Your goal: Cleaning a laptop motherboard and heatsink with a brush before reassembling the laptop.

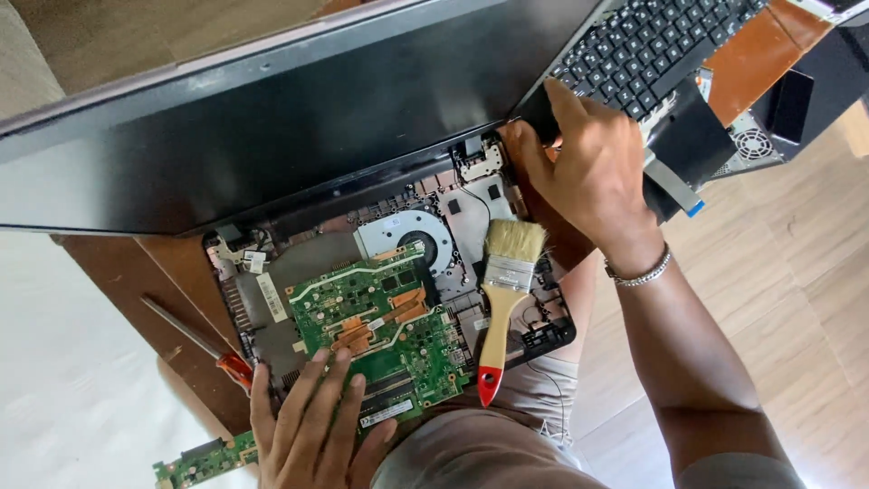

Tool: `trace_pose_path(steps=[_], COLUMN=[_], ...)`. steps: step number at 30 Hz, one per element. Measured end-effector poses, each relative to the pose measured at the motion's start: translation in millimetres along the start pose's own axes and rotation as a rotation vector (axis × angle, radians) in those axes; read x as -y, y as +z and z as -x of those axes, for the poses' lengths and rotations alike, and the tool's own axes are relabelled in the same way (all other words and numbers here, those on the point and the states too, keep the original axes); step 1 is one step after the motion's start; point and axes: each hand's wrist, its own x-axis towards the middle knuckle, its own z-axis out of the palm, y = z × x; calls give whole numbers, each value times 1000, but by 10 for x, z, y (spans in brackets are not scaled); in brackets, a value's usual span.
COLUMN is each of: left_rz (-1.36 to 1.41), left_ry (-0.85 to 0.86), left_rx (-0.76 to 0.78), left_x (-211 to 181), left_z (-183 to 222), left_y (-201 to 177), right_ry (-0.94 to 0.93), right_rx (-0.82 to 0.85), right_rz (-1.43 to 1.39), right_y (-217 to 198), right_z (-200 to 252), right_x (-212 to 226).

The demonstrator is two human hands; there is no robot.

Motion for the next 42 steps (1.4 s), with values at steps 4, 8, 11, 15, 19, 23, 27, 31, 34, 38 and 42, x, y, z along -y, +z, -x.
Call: trace_pose_path(steps=[4, 8, 11, 15, 19, 23, 27, 31, 34, 38, 42], left_rz=[-41, -71, -8, 108, 128, 119, 52, 14, 0, -10, -21], left_ry=[21, 75, 78, 91, 372, 533, 544, 556, 570, 588, 593], left_rx=[-10, -7, 39, 25, 66, 107, 166, 164, 146, 164, 165], left_x=[8, 38, -68, -449, -685, -924, -942, -898, -875, -856, -841], left_z=[88, 173, 126, -384, -1047, -1689, -2117, -2419, -2519, -2598, -2592], left_y=[-28, -24, -57, -180, -133, 133, 626, 1026, 1236, 1304, 1318], right_ry=[3, 139, 436, 561, 791, 864, 900, 744, 647, 517, 530], right_rx=[-196, -355, -654, -682, -816, -824, -603, -400, -354, -289, -273], right_rz=[-147, -314, -605, -135, -531, -957, -940, -905, -866, -835, -865], right_y=[-214, -846, -994, -708, -877, -709, -571, -484, -389, -359, -311], right_z=[79, 440, 1072, 2847, 2758, 2594, 2412, 2395, 2442, 2399, 2400], right_x=[-99, -1, 3, -846, -470, -62, 362, 436, 399, 373, 411])
